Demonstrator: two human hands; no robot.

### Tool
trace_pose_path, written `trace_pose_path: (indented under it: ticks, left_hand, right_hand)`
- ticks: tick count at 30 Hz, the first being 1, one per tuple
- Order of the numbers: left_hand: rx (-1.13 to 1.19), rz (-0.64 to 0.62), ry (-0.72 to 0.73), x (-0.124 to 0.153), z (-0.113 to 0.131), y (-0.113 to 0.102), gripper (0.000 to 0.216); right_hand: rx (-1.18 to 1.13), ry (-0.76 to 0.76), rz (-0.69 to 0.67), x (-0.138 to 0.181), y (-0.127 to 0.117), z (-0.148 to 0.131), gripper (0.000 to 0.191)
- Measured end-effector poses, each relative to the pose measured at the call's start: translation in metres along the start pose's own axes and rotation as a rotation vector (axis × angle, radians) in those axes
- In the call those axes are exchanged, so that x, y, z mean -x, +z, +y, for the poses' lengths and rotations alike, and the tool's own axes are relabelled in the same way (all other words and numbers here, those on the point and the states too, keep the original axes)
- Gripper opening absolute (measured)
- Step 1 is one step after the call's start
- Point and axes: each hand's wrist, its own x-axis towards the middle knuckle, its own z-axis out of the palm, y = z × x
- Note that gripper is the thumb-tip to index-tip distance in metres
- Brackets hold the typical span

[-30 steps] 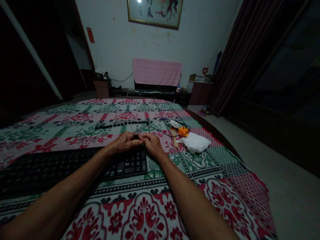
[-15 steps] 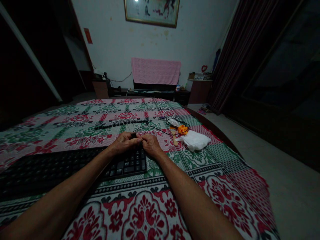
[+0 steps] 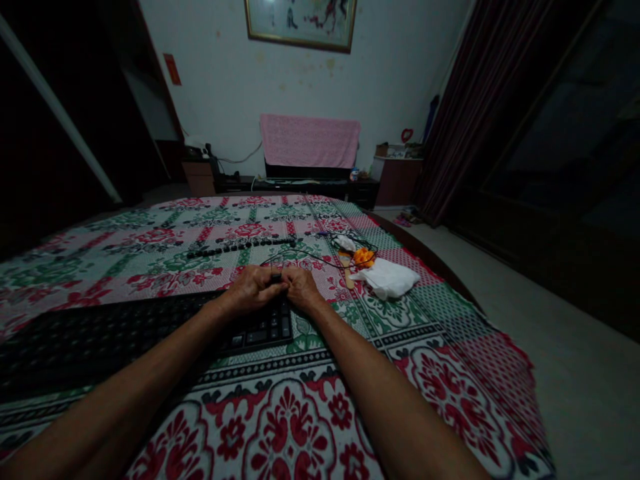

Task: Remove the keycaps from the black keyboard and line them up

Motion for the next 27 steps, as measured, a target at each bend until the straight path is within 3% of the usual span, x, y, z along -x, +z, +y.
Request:
trace_pose_path:
  ticks: [5, 11, 17, 27]
  left_hand:
    - [0.093, -0.054, -0.055, -0.008, -0.003, -0.002, 0.023]
    - [0.436, -0.104, -0.086, -0.013, -0.017, 0.001, 0.029]
    - [0.474, 0.024, -0.151, 0.0, -0.015, 0.003, 0.03]
    - [0.427, 0.132, -0.13, 0.008, -0.011, 0.006, 0.029]
  right_hand:
    - [0.015, 0.009, 0.003, 0.0, 0.001, 0.002, 0.017]
    - [0.071, -0.004, -0.008, -0.001, 0.003, 0.003, 0.02]
    - [0.105, -0.019, -0.015, -0.001, 0.003, -0.001, 0.022]
    - [0.106, -0.016, -0.013, -0.002, 0.005, 0.002, 0.025]
